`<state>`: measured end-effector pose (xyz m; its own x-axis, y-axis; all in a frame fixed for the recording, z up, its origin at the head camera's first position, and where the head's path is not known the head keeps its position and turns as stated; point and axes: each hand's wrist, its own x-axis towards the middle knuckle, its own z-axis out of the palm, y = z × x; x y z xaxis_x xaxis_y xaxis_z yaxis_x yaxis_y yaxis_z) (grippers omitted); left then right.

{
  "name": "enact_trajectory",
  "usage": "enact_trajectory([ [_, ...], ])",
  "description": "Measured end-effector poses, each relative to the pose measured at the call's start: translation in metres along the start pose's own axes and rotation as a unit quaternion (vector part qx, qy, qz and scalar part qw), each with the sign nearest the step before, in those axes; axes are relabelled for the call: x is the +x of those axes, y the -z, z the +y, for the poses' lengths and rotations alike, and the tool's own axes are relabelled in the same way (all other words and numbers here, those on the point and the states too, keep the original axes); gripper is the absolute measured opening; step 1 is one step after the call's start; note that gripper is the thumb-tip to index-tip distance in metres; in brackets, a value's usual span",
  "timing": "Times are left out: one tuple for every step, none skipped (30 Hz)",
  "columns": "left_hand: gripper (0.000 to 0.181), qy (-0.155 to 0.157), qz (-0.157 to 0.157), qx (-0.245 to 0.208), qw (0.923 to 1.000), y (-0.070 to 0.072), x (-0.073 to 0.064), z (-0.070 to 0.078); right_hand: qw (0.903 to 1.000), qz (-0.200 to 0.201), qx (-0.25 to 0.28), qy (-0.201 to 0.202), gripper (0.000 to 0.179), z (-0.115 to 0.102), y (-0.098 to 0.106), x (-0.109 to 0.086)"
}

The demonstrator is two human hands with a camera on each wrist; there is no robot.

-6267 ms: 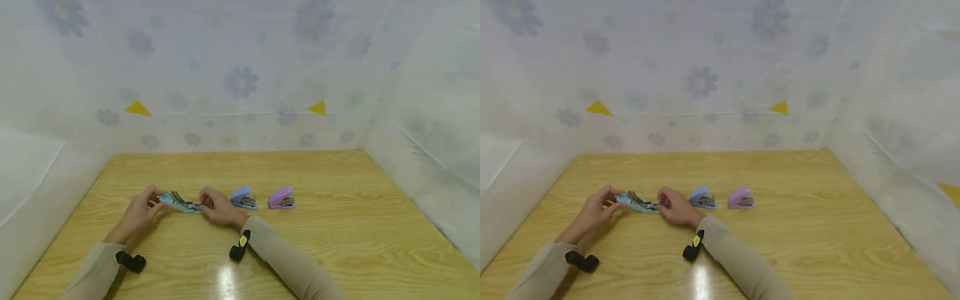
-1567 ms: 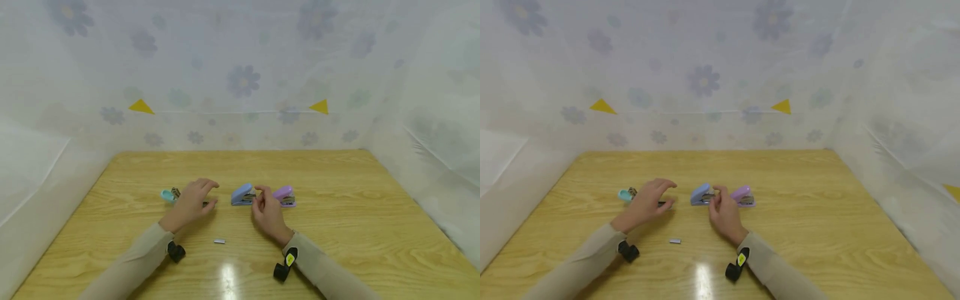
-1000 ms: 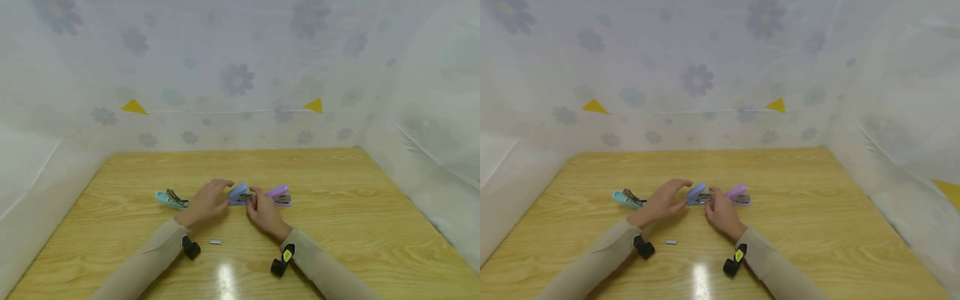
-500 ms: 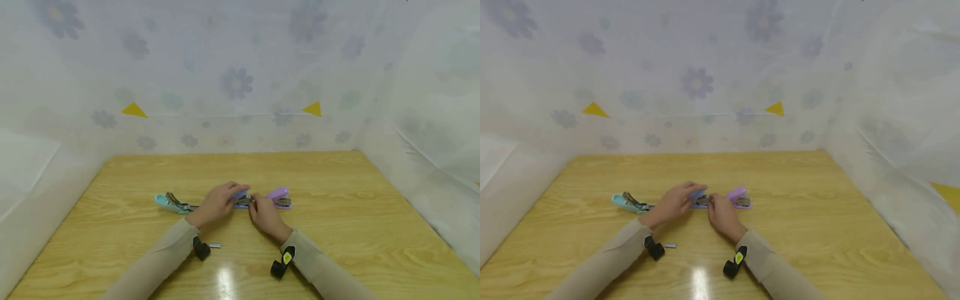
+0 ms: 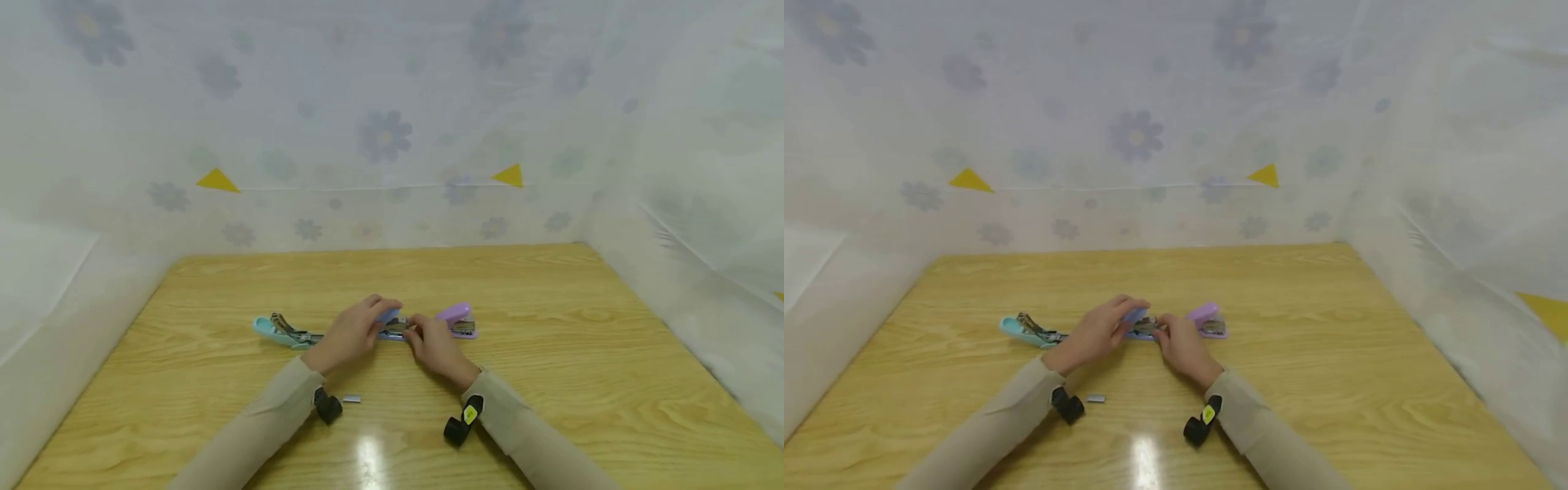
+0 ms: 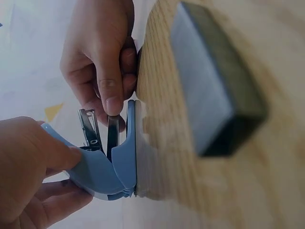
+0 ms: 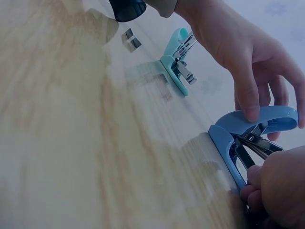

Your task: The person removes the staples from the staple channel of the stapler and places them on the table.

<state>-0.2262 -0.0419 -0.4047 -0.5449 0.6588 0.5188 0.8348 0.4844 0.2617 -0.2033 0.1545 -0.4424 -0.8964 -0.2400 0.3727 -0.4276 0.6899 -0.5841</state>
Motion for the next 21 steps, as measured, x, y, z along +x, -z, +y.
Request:
enact_trajectory([
  [0.044, 0.002, 0.001, 0.002, 1.0, 0.0004, 0.0002, -0.0002, 1.0, -0.002, 0.001, -0.002, 0.007, 0.0001, 0.0002, 0.0007],
  [0.044, 0.005, 0.002, 0.001, 1.0, 0.0009, 0.0003, -0.0005, 1.0, -0.002, 0.002, -0.001, 0.008, 0.0, 0.0002, 0.0013],
  [0.044, 0.009, 0.003, 0.001, 1.0, 0.0012, 0.0004, -0.0009, 1.0, -0.002, 0.004, -0.003, 0.009, -0.0001, 0.0001, 0.0019],
  [0.044, 0.014, 0.003, 0.0, 0.9999, 0.0013, 0.0002, -0.0016, 1.0, -0.002, 0.005, -0.002, 0.01, -0.0004, -0.0002, 0.0023],
  [0.044, 0.019, 0.001, -0.002, 0.9998, 0.0017, -0.0001, -0.0022, 1.0, 0.0, 0.005, -0.002, 0.01, -0.0008, -0.0004, 0.0029],
  [0.044, 0.024, 0.0, -0.003, 0.9997, 0.0018, -0.0005, -0.0032, 1.0, -0.001, 0.007, -0.004, 0.01, -0.001, -0.0006, 0.0034],
  [0.043, 0.03, -0.003, -0.004, 0.9995, 0.0019, -0.0008, -0.0041, 0.9999, -0.001, 0.009, -0.004, 0.011, -0.0013, -0.0006, 0.0037],
  [0.043, 0.035, -0.005, -0.007, 0.9993, 0.0024, -0.0011, -0.0046, 0.9999, -0.002, 0.01, -0.004, 0.011, -0.0015, -0.0007, 0.0041],
  [0.042, 0.041, -0.007, -0.009, 0.9991, 0.0029, -0.0014, -0.0051, 0.9999, -0.002, 0.01, -0.004, 0.011, -0.0015, -0.0008, 0.0044],
  [0.041, 0.046, -0.009, -0.01, 0.9988, 0.0034, -0.0015, -0.0055, 0.9999, -0.002, 0.01, -0.004, 0.01, -0.0016, -0.0006, 0.0045],
  [0.04, 0.052, -0.01, -0.011, 0.9986, 0.004, -0.0016, -0.0058, 0.9999, -0.003, 0.01, -0.005, 0.01, -0.0018, -0.0005, 0.0047],
  [0.038, 0.056, -0.01, -0.013, 0.9983, 0.0042, -0.0018, -0.0063, 0.9999, -0.004, 0.01, -0.005, 0.01, -0.0019, -0.0003, 0.0047],
  [0.036, 0.062, -0.01, -0.017, 0.9979, 0.0048, -0.0019, -0.0062, 1.0, -0.004, 0.008, -0.003, 0.01, -0.0021, -0.0003, 0.0045],
  [0.035, 0.067, -0.01, -0.022, 0.9975, 0.0052, -0.0023, -0.0064, 1.0, -0.005, 0.007, -0.005, 0.009, -0.0022, -0.0003, 0.0042],
  [0.033, 0.072, -0.009, -0.028, 0.997, 0.0053, -0.0028, -0.0068, 0.9999, -0.006, 0.007, -0.006, 0.009, -0.0025, -0.0002, 0.0037],
  [0.031, 0.077, -0.01, -0.035, 0.9964, 0.0057, -0.0034, -0.0069, 0.9999, -0.007, 0.007, -0.006, 0.008, -0.0022, -0.0002, 0.0031],
  [0.029, 0.081, -0.009, -0.042, 0.9958, 0.0058, -0.0041, -0.0071, 0.9999, -0.008, 0.007, -0.008, 0.008, -0.0022, -0.0001, 0.0025],
  [0.028, 0.084, -0.008, -0.051, 0.9952, 0.006, -0.0048, -0.0072, 0.9999, -0.008, 0.008, -0.008, 0.008, -0.0022, 0.0, 0.0019],
  [0.028, 0.086, -0.008, -0.057, 0.9946, 0.006, -0.0053, -0.0075, 0.9999, -0.008, 0.009, -0.009, 0.008, -0.0022, 0.0003, 0.0014],
  [0.028, 0.088, -0.007, -0.063, 0.9941, 0.0059, -0.0057, -0.0078, 0.9999, -0.007, 0.01, -0.01, 0.008, -0.0022, 0.0005, 0.0008],
  [0.028, 0.089, -0.007, -0.068, 0.9936, 0.006, -0.006, -0.008, 0.9999, -0.006, 0.01, -0.01, 0.007, -0.0021, 0.0008, 0.0005],
])
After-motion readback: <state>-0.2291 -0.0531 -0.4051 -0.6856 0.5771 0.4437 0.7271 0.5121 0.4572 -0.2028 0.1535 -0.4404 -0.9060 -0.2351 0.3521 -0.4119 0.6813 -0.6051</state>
